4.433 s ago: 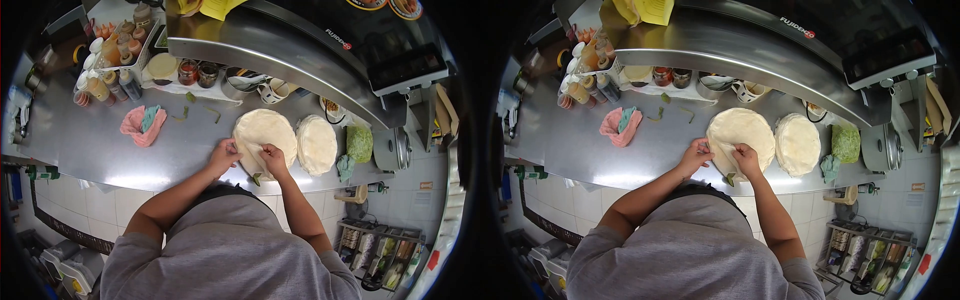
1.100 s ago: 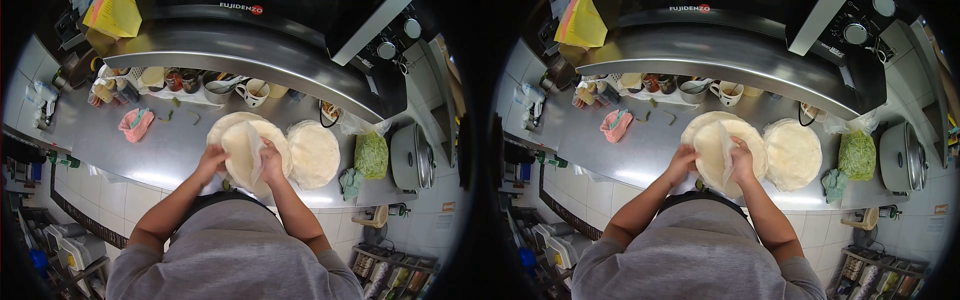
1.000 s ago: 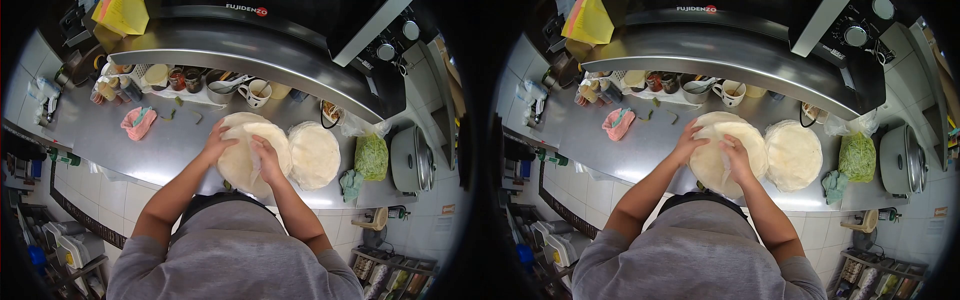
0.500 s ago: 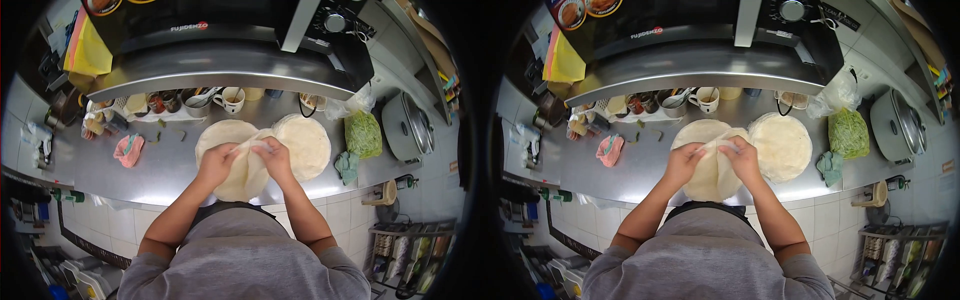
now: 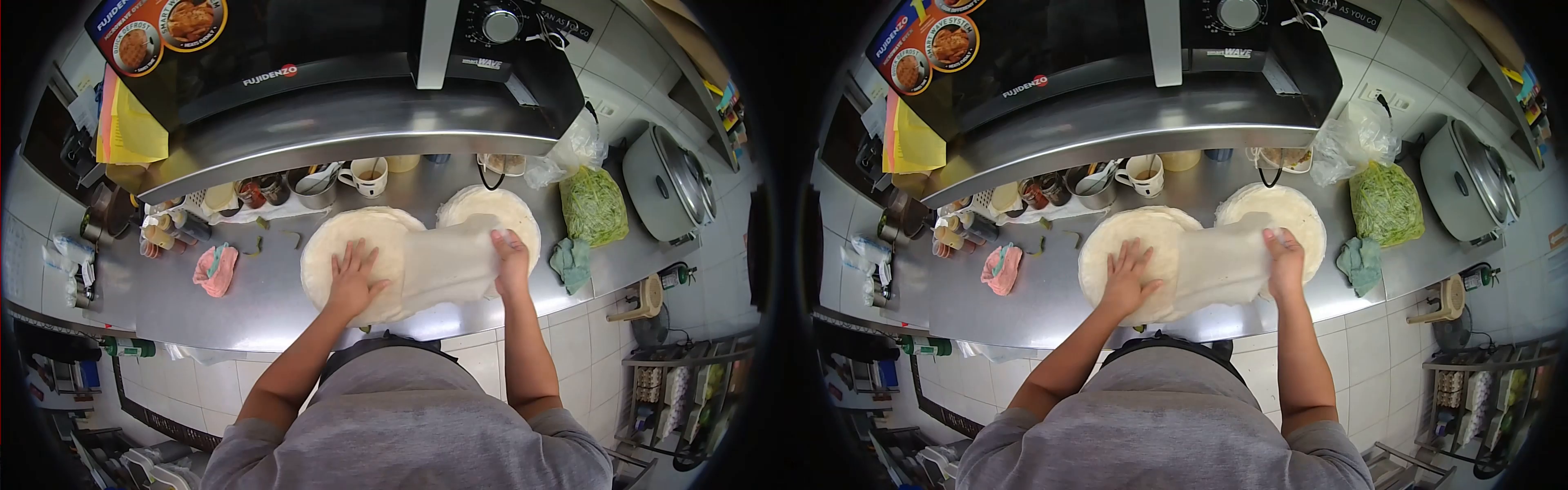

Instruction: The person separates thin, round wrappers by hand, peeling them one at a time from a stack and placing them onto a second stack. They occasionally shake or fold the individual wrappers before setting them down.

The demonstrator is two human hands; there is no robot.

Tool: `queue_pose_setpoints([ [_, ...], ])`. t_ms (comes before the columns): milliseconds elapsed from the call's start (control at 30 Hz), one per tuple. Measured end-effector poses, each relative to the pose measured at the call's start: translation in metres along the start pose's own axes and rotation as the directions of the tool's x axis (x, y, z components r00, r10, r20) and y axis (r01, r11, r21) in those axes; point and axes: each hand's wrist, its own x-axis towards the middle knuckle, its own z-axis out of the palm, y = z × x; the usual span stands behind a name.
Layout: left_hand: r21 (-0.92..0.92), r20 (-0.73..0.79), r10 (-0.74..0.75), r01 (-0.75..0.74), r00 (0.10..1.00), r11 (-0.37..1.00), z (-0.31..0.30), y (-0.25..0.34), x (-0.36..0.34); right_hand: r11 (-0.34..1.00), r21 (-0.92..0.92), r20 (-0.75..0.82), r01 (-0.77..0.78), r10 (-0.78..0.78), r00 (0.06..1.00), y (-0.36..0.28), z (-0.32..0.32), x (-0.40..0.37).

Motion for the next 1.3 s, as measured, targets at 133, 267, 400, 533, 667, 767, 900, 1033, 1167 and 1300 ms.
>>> queue_pose_setpoints([
  [133,0.010,0.020,-0.033,0.033,0.999,0.999,0.011,0.010,0.001,0.983,0.113,-0.141,0.141,-0.125,0.982,-0.042,-0.054,-0.003],
  [267,0.006,0.066,-0.085,0.084,0.994,0.996,0.011,0.017,0.004,0.961,0.144,-0.114,0.234,-0.219,0.969,-0.106,-0.107,-0.029],
  [400,-0.270,0.151,-0.022,0.062,0.988,0.961,0.000,0.074,0.028,0.996,-0.050,-0.045,0.071,-0.073,0.996,-0.138,-0.126,-0.049],
  [533,-0.842,0.182,0.274,0.005,0.944,0.540,0.014,0.160,0.048,0.997,-0.014,0.127,-0.073,0.074,0.989,-0.155,-0.119,-0.061],
  [667,-0.733,0.524,0.467,0.657,0.712,-0.179,0.011,0.202,0.058,0.979,0.170,0.217,-0.109,0.070,0.974,-0.171,-0.112,-0.058],
  [767,-0.692,0.438,0.524,0.646,0.731,-0.322,-0.007,0.209,0.064,0.982,0.159,0.226,-0.104,0.066,0.972,-0.173,-0.126,-0.044],
  [900,-0.910,0.303,0.296,0.367,0.906,-0.194,-0.043,0.210,0.059,0.997,-0.006,0.254,-0.080,0.079,0.964,-0.163,-0.148,-0.027],
  [1033,-0.947,0.215,0.182,0.159,0.960,0.281,-0.045,0.207,0.055,0.989,-0.078,0.346,-0.127,0.146,0.927,-0.148,-0.161,-0.003],
  [1167,-0.950,0.104,0.124,0.062,0.987,0.305,-0.038,0.197,0.092,0.996,-0.060,0.282,-0.063,0.077,0.956,-0.130,-0.152,0.045],
  [1300,-0.844,0.090,0.078,0.035,0.993,0.535,0.032,0.160,0.153,0.904,-0.419,0.191,0.084,-0.003,0.982,-0.054,-0.161,0.137],
])
